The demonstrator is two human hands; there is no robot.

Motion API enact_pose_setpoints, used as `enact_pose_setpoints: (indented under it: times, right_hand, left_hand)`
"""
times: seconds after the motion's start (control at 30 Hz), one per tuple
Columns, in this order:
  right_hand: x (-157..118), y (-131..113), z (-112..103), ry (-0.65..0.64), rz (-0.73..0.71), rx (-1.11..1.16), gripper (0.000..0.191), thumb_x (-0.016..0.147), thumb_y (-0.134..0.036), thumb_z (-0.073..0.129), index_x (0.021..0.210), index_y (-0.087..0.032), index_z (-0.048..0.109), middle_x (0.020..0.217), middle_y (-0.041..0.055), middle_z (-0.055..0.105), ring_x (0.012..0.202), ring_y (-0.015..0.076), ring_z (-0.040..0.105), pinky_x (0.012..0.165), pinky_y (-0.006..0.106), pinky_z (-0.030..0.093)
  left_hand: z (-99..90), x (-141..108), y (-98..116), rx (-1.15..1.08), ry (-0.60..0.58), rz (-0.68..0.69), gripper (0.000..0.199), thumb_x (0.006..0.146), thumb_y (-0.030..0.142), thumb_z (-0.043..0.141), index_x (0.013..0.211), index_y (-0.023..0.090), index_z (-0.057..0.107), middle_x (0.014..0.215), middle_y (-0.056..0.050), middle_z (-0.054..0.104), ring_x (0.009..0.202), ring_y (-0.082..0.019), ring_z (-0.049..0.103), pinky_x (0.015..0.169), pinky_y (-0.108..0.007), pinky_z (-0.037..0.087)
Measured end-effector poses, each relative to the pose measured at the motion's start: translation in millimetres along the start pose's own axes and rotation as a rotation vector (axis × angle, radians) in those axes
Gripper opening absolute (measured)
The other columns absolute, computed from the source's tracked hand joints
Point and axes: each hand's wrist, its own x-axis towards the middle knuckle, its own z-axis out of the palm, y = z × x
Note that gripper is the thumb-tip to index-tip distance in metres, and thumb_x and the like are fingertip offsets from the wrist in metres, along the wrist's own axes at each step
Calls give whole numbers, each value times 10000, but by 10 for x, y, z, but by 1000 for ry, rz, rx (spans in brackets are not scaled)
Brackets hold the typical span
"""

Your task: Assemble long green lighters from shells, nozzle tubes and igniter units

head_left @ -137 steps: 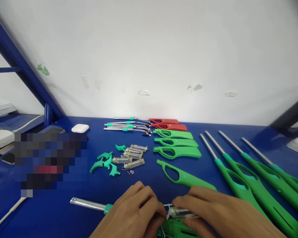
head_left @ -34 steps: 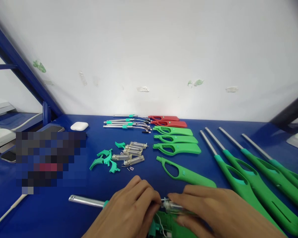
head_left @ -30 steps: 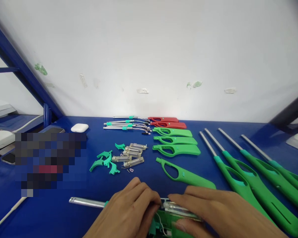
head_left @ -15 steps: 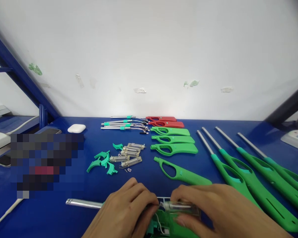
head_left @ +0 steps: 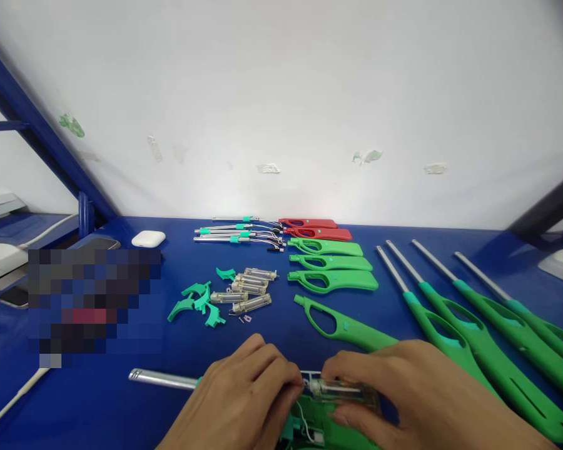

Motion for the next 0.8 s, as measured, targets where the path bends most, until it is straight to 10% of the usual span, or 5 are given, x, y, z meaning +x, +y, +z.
enact_pose_setpoints:
  times: [0.8]
  right_hand:
    - [54,-36,-12,30,-78,15,151,963,-205,709,850,-305,729,611,-80,695,522,154,711,463,227,423]
  left_hand:
    - [-2,28,12,30,-1,10,229,1098,166,455,1023,248,655,917,5,725,829,-191,670,832,-332,617]
